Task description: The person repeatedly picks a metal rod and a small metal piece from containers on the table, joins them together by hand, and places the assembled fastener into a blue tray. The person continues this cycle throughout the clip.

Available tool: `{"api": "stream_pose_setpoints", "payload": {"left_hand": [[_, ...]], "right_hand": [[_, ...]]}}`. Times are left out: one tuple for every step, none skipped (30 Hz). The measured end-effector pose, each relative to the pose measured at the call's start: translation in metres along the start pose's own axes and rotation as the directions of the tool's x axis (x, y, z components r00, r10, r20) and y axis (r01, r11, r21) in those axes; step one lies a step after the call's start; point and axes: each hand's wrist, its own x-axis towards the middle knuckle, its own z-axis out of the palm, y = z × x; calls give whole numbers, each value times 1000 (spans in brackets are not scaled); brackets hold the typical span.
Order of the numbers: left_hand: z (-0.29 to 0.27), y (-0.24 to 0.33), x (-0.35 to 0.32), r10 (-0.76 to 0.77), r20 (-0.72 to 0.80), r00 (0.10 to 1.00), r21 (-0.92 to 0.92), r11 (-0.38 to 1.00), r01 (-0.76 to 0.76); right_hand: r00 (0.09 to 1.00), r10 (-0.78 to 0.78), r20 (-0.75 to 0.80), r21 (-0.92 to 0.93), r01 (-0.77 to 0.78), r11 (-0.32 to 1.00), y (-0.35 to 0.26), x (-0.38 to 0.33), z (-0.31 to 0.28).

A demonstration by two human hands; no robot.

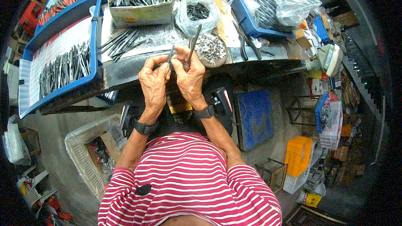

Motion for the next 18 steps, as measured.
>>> {"api": "stream_pose_setpoints", "payload": {"left_hand": [[-1, 1, 0, 21, 3, 1000, 32, 999, -21], [-1, 2, 0, 41, 6, 999, 65, 997, -41], [-2, 3, 0, 40, 13, 999, 68, 997, -41], [-2, 4, 0, 39, 20, 999, 70, 997, -40], [-3, 4, 0, 37, 26, 999, 73, 997, -39], [-4, 5, 0, 45, 30, 999, 79, 996, -47], [-4, 6, 0, 54, 33, 998, 83, 995, -56], [-4, 6, 0, 62, 37, 997, 88, 994, -65], [-4, 7, 0, 62, 43, 997, 89, 994, -65], [-5, 7, 0, 61, 48, 997, 90, 994, -65], [-5, 7, 0, 61, 54, 997, 92, 994, -65], [-5, 7, 0, 60, 57, 997, 86, 994, -65], [-5, 7, 0, 59, 60, 996, 80, 995, -64], [-6, 7, 0, 59, 62, 996, 74, 995, -64], [-6, 7, 1, 59, 68, 996, 74, 995, -64], [-7, 7, 1, 60, 74, 995, 75, 995, -66], [-8, 7, 1, 50, 80, 996, 71, 996, -56], [-9, 7, 2, 43, 92, 995, 36, 998, -47]], "right_hand": [[1000, -4, 9, -8, 4, 1000, 0, 1, -1], [1000, 2, 19, -23, -1, 1000, 0, 1, -2], [1000, 5, 21, -37, -4, 999, 1, 1, -4], [999, 20, 28, -29, -19, 999, 1, 1, -4], [999, 32, 27, -21, -32, 999, 1, 1, -5], [999, 41, 28, -18, -40, 999, 2, 1, -5], [999, 33, 21, -17, -32, 999, 2, 1, -5], [1000, 21, 16, -22, -20, 1000, 2, 1, -5], [1000, 8, 12, -27, -8, 1000, 2, 2, -5], [1000, 20, 10, -25, -20, 999, 2, 2, -5], [999, 32, 8, -23, -32, 999, 2, 2, -6], [999, 40, -2, -26, -40, 999, 2, 3, -6], [999, 32, 6, -20, -32, 999, 2, 3, -6], [1000, 20, 6, -18, -20, 1000, 1, 3, -6], [1000, 1, 8, -29, -1, 1000, 1, 3, -6], [1000, 9, 10, -16, -9, 1000, 1, 3, -6], [1000, 12, 14, -16, -12, 1000, 0, 3, -6], [1000, 14, 18, -16, -14, 1000, 0, 3, -7]]}}
